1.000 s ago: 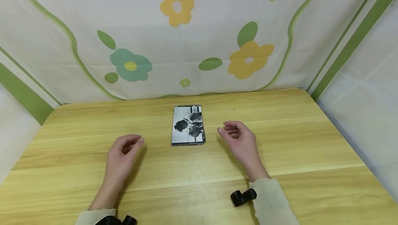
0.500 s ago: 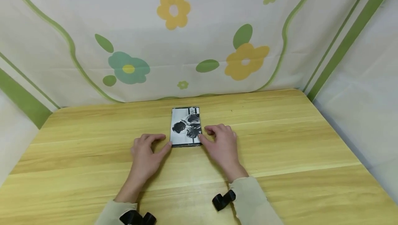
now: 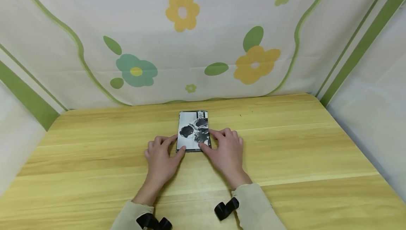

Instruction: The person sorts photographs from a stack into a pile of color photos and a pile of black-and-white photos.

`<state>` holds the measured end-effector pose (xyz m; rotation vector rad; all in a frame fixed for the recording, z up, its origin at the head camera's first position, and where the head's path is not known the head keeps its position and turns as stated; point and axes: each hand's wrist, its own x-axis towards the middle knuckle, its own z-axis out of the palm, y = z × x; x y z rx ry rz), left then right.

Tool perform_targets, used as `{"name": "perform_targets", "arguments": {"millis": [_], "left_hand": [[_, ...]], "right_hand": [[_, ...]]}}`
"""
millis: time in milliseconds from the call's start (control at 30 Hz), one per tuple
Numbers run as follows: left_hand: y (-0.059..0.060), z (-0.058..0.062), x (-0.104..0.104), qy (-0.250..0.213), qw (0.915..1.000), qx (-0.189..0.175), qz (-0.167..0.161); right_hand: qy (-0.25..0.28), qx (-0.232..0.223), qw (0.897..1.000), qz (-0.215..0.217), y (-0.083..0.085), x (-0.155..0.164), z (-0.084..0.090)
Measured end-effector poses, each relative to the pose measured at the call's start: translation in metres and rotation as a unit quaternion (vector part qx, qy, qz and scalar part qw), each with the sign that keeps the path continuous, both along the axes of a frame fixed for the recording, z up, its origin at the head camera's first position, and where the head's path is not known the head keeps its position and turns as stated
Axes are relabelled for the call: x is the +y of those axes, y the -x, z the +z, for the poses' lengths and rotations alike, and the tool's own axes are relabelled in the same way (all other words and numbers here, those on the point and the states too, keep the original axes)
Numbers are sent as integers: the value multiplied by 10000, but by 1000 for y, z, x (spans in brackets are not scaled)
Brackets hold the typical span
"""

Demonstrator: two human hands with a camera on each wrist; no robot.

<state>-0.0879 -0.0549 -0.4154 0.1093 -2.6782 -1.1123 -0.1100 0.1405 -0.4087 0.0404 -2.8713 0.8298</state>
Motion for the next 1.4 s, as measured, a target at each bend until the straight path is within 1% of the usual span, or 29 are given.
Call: {"name": "perform_targets", "arguments": {"millis": [167, 433, 800, 1100, 1167, 1233, 1300, 1400], "left_hand": [[-1, 1, -1, 12, 10000, 88, 26], [0, 2, 1, -42, 9999, 117, 28], [1, 3, 1, -404, 9987, 304, 87], [3, 1, 2, -494, 9980, 400, 11], [3, 2, 2, -555, 9975, 437, -17], [4, 3, 2, -726, 9961, 507, -26], [5, 5, 3, -956, 9936, 597, -51], [7, 12, 7, -1297, 9888, 722, -126]], "right_hand": [[18, 11, 10000, 52, -1, -1, 1], [-13, 6, 10000, 31, -1, 0, 2], [98, -28, 9999, -14, -1, 0, 2], [197, 80, 9998, -59, -2, 2, 1], [297, 106, 9995, -77, -3, 2, 1], [501, 114, 9987, -65, -4, 1, 2], [789, 107, 9968, -43, -5, 0, 3], [1327, 64, 9911, -48, -5, 2, 7]]}}
